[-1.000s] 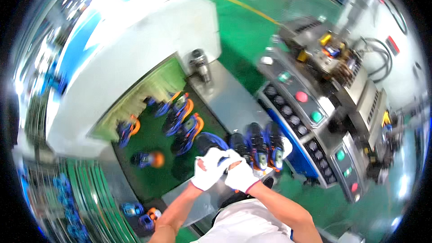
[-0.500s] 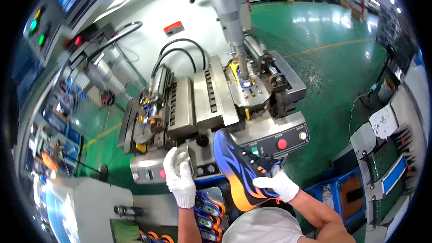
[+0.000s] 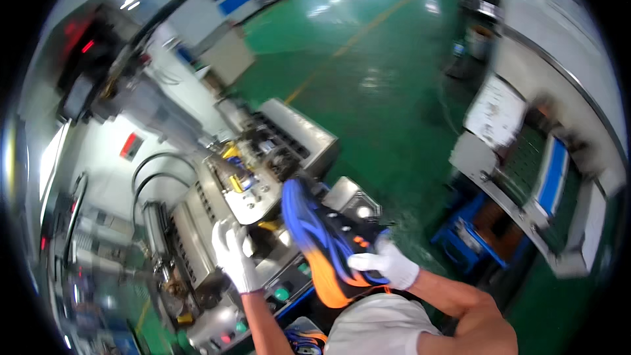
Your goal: The person places shoe uppers into a machine to attach the soles, then moves the shoes to a conveyor belt.
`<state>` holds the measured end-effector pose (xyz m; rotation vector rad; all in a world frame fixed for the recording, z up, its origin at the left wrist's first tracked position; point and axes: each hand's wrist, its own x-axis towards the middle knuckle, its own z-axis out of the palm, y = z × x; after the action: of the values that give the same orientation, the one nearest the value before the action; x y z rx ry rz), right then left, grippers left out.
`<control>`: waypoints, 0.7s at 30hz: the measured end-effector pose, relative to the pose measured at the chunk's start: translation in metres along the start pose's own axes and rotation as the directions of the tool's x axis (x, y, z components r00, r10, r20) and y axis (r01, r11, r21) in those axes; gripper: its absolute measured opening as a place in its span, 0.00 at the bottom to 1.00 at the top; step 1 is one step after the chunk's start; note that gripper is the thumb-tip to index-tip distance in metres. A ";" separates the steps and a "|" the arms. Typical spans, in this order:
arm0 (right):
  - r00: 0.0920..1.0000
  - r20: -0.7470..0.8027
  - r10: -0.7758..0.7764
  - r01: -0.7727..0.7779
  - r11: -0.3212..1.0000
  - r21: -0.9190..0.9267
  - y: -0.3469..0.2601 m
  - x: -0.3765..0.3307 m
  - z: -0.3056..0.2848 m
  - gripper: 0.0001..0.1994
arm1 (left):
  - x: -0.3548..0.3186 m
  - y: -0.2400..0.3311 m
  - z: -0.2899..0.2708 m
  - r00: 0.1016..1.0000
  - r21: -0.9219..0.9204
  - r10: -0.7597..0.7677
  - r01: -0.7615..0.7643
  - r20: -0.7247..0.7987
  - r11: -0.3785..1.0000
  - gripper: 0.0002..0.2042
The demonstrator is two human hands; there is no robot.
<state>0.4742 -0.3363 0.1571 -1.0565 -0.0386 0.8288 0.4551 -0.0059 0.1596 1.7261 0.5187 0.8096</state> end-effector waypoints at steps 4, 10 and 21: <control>0.997 -0.064 -0.044 0.043 0.999 -0.022 0.010 0.004 -0.003 0.26 | -0.024 0.006 -0.004 1.000 -0.106 -0.025 0.023 -0.016 0.994 0.24; 0.990 -0.108 -0.091 0.090 0.996 -0.007 0.019 -0.001 0.012 0.32 | -0.058 0.012 -0.021 0.996 -0.071 -0.086 0.085 -0.010 0.994 0.23; 0.992 -0.104 -0.066 0.081 0.986 0.146 0.030 0.006 0.044 0.13 | -0.059 0.011 -0.059 0.998 -0.088 -0.060 0.059 -0.019 0.994 0.22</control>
<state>0.4428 -0.2927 0.1546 -0.9476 0.0678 0.7007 0.3710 -0.0122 0.1646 1.6160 0.5390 0.7976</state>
